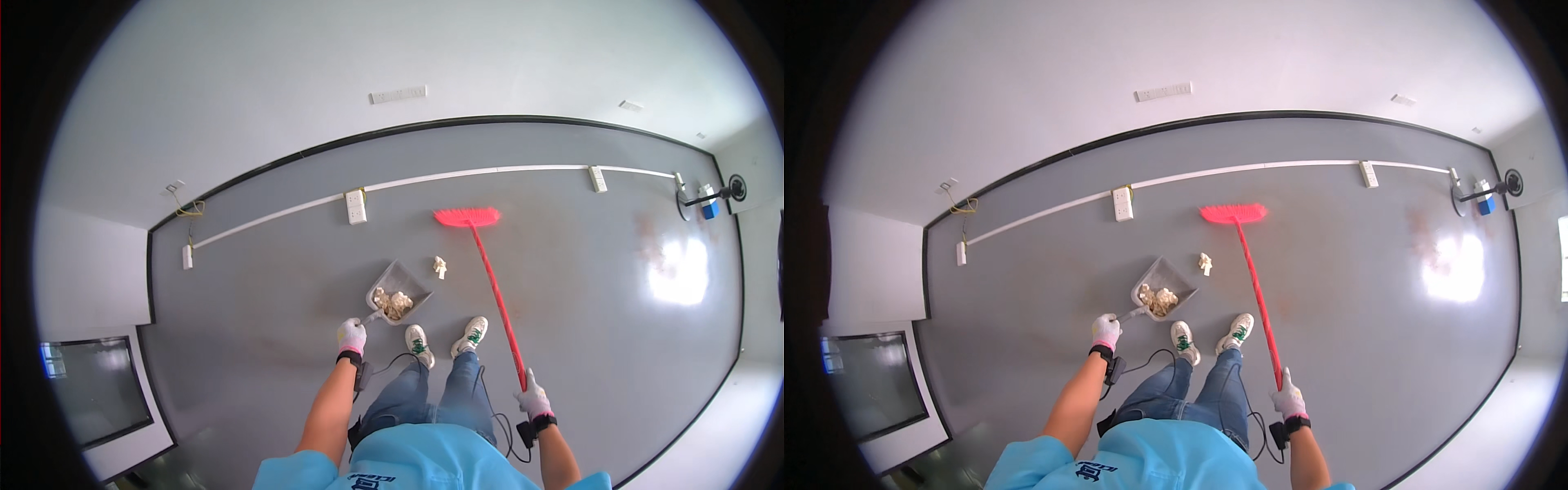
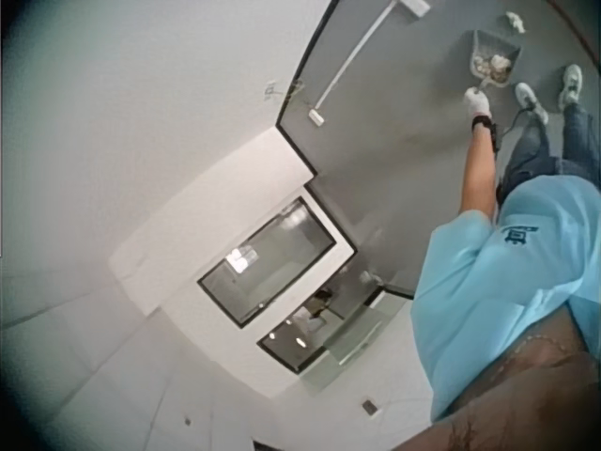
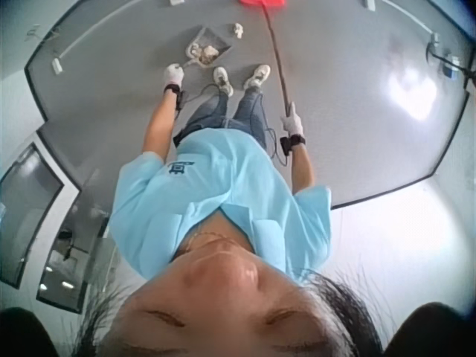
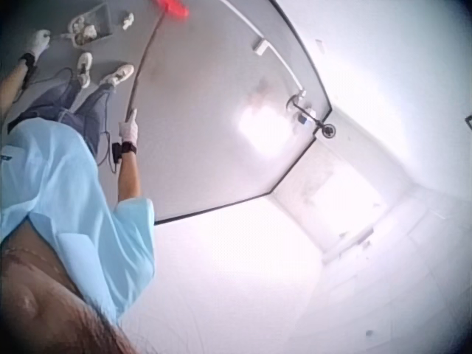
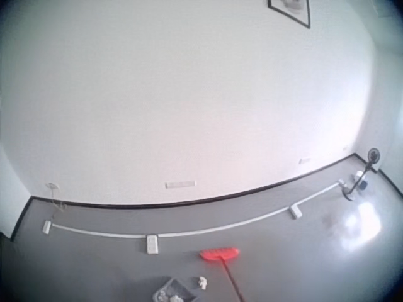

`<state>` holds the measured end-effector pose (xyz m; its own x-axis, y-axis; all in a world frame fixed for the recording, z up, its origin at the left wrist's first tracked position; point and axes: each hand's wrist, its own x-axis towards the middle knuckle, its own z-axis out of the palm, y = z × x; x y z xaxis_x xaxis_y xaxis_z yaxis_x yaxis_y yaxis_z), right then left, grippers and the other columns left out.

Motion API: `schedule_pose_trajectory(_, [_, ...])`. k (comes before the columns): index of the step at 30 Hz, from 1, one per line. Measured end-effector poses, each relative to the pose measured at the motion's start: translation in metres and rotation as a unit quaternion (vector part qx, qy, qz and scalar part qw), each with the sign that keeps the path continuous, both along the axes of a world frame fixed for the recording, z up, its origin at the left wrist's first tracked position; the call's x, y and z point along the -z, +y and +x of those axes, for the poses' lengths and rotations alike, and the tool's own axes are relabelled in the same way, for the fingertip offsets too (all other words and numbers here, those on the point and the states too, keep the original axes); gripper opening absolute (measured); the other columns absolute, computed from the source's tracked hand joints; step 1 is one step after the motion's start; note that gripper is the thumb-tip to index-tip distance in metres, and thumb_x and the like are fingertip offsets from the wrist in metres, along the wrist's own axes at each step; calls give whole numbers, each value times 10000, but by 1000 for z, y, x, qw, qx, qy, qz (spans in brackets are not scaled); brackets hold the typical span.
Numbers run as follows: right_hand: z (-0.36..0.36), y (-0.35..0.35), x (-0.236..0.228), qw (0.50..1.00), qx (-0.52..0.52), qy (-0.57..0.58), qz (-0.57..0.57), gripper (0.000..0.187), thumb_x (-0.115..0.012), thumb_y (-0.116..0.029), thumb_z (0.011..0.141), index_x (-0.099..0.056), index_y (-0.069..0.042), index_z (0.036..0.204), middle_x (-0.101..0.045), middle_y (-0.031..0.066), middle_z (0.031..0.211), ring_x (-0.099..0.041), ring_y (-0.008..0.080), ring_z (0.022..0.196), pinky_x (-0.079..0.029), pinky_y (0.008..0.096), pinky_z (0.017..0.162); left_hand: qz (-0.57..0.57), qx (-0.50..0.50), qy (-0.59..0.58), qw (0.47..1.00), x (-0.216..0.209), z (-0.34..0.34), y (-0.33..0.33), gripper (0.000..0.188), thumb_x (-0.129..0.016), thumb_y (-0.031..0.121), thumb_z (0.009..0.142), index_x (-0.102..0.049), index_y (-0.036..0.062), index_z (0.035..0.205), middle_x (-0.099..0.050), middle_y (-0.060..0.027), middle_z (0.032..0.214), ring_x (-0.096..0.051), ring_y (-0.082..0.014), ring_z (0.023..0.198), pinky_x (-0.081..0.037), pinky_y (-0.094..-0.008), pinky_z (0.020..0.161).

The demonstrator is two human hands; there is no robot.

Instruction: Sweeping a large floor area with a broom and dustpan.

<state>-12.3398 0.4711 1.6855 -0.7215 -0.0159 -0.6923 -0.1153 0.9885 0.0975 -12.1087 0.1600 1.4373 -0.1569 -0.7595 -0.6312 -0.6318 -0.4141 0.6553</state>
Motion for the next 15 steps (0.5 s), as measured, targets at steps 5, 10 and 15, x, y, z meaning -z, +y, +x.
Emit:
schedule_pose_trajectory(5, [37,144,13,987,-126,94,33,548,-432,-229,760,-199,-254,1255,-552,204,766,-560,323,679,-445,382,609,-77,65,-34,994,-3,-21,88,216,-492,99,662,-591,19,836,-569,-188,801,-554,-307,778,-437,-350,691])
schedule_pose_trajectory(10, [87,148,-19,999,28,-31,-8,591,-469,-240,734,-203,-216,1261,-552,167,754,-558,245,565,-446,337,512,-100,53,-39,993,-10,-21,142,195,-489,100,655,-586,16,801,-571,-182,783,-548,-316,759,-436,-364,670])
schedule_pose_trajectory(15, [119,201,-76,982,104,-136,-75,611,-484,-199,731,-193,-176,1267,-502,79,655,-480,134,457,-416,266,437,-75,32,-44,996,-25,-30,175,184,-482,94,659,-575,10,794,-569,-186,786,-545,-319,765,-432,-365,667])
